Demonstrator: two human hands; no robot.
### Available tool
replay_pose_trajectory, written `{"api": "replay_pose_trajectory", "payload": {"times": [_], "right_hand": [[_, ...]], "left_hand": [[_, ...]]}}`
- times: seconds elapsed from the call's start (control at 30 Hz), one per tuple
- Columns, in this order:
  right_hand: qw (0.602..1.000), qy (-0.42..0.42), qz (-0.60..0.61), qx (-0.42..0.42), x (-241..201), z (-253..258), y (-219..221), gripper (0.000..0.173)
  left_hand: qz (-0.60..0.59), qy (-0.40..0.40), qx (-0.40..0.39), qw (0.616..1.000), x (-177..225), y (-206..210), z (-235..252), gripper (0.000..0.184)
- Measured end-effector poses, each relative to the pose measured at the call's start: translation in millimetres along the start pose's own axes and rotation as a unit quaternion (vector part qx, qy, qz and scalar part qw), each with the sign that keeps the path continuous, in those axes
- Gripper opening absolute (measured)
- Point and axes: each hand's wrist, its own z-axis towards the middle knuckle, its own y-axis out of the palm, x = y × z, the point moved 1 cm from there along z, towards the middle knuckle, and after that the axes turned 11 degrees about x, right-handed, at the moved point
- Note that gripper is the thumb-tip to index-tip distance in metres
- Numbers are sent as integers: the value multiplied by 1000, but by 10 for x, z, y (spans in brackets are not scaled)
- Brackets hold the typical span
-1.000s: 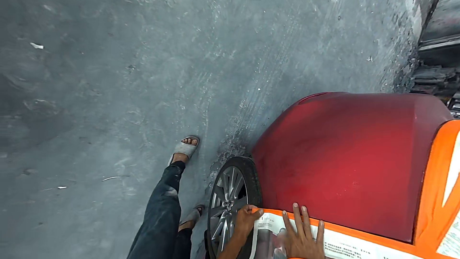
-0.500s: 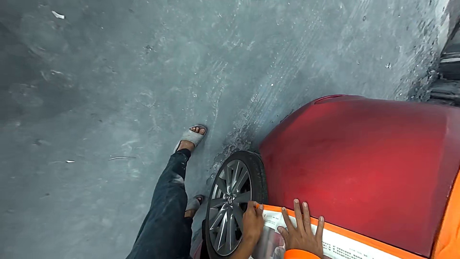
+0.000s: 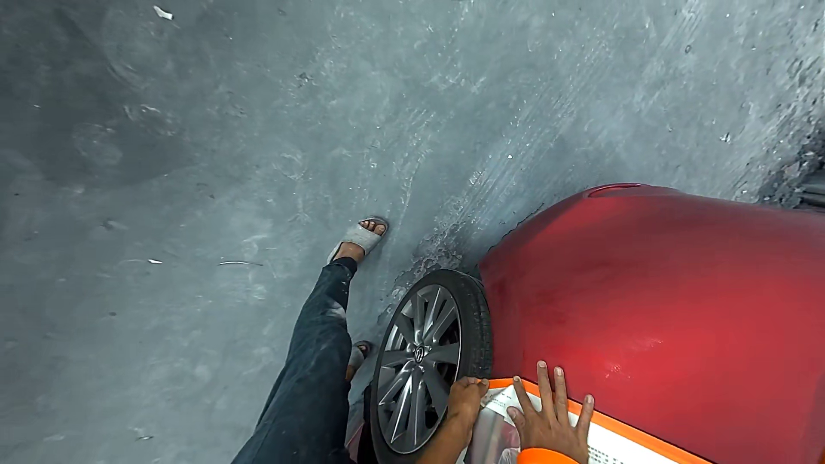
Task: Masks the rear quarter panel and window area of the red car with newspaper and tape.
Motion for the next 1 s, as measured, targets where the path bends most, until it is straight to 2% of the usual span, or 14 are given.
{"api": "replay_pose_trajectory", "payload": {"times": [0.27, 0.33, 0.47, 0.5, 0.6, 0.67, 0.77, 0.87, 0.93, 1.0], "right_hand": [[999, -6, 1, 37, 2, -19, 45, 54], [1000, -1, 3, 25, -10, -12, 25, 53], [1000, 5, 8, 28, -18, -32, 36, 54], [1000, 8, 11, 25, -19, -30, 39, 54], [1000, 12, 12, 12, -30, -4, 25, 54], [1000, 15, 4, 12, -39, -13, 39, 54], [998, 9, -8, 58, -51, -11, 130, 52], [1000, 19, 10, 20, -48, -63, -22, 66], [997, 10, 50, 62, -67, -261, -261, 75], [993, 2, 106, 52, -48, -509, -608, 74]], "left_hand": [[29, 20, -3, 999, -50, 60, 95, 21], [47, 37, -14, 998, -76, 72, 130, 22], [58, 23, -12, 998, -92, 62, 126, 34], [59, 41, -17, 997, -95, 43, 135, 33], [144, 128, -75, 978, -60, -19, 224, 23], [206, 124, -130, 962, 10, -43, 184, 28], [244, 132, -161, 947, 48, -23, 130, 29], [252, 147, -161, 943, 63, -3, 89, 30], [256, 151, -162, 941, 54, -12, 91, 29], [282, 156, -152, 934, 113, -16, 81, 29]]}}
